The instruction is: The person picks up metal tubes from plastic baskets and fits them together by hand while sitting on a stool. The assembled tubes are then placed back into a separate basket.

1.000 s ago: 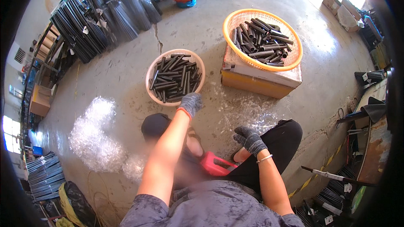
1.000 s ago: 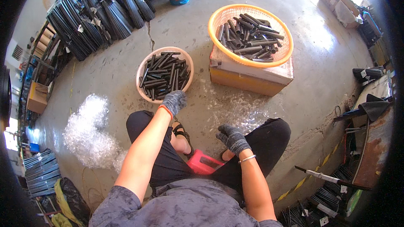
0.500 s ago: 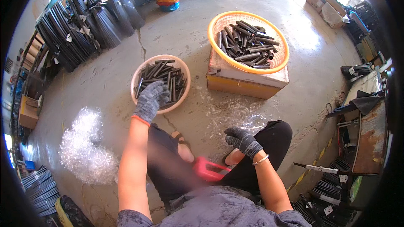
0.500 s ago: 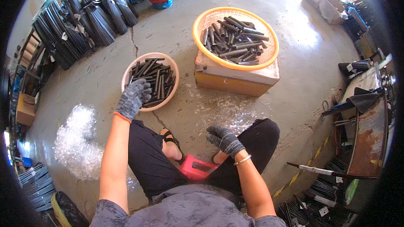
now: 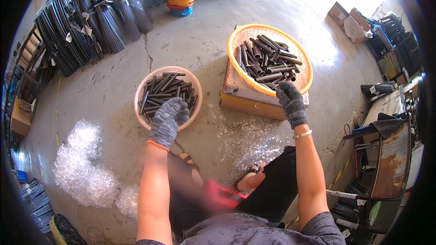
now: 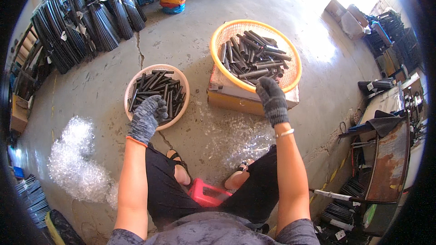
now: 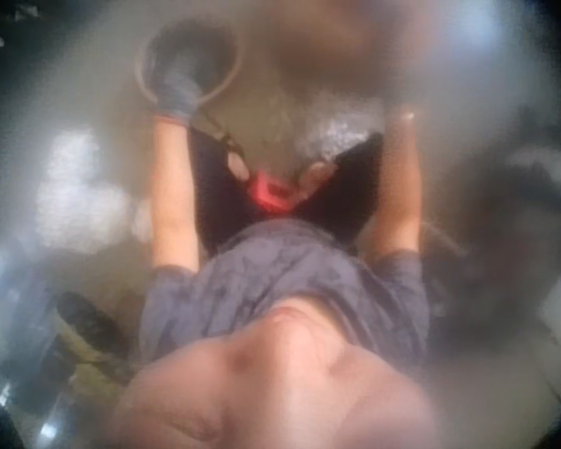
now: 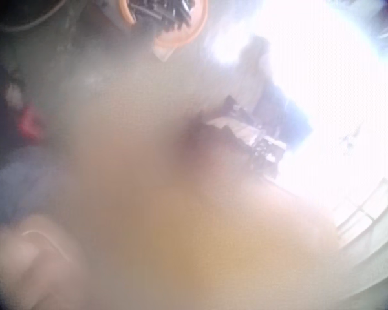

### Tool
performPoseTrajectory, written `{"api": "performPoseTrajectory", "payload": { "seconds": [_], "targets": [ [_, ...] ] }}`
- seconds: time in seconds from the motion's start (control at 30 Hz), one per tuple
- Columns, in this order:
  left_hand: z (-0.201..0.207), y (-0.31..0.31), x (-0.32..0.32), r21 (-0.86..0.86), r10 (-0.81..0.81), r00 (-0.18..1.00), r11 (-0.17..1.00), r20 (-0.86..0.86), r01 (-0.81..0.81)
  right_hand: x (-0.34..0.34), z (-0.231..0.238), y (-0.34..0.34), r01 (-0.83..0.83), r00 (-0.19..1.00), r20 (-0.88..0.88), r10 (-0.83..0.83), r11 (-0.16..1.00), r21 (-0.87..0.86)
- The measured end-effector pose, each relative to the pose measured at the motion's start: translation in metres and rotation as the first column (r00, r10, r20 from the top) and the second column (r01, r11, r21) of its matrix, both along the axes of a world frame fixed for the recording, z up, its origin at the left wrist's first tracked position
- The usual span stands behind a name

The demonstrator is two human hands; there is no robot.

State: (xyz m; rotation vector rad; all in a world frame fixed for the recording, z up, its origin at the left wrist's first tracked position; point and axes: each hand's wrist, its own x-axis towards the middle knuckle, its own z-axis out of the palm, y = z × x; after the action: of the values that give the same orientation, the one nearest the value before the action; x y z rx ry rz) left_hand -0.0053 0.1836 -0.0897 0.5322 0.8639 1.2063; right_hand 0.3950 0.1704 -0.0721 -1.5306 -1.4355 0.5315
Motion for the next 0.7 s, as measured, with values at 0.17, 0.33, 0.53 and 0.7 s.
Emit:
{"api": "performPoseTrajectory", "payload": {
  "seconds": [0.17, 0.33, 0.53, 0.7],
  "targets": [
    [0.008, -0.002, 0.016, 0.017, -0.057, 0.997, 0.998, 0.045, 0.056, 0.001, -0.008, 0.080, -0.007, 0.857, 0.512, 0.048, 0.997, -0.083],
    [0.017, -0.006, 0.022, 0.028, -0.064, 0.998, 0.998, 0.005, 0.064, -0.008, 0.007, 0.108, -0.117, 0.600, 0.721, 0.346, 0.930, -0.349],
    [0.018, 0.000, 0.024, 0.040, -0.049, 0.998, 0.998, -0.035, 0.050, 0.011, -0.024, 0.140, -0.163, 0.708, 0.659, 0.253, 0.967, -0.197],
    [0.022, 0.001, 0.027, 0.033, -0.075, 0.997, 0.997, -0.032, 0.076, -0.008, -0.030, 0.162, -0.077, 0.793, 0.569, 0.219, 0.962, -0.262]
  ]
}}
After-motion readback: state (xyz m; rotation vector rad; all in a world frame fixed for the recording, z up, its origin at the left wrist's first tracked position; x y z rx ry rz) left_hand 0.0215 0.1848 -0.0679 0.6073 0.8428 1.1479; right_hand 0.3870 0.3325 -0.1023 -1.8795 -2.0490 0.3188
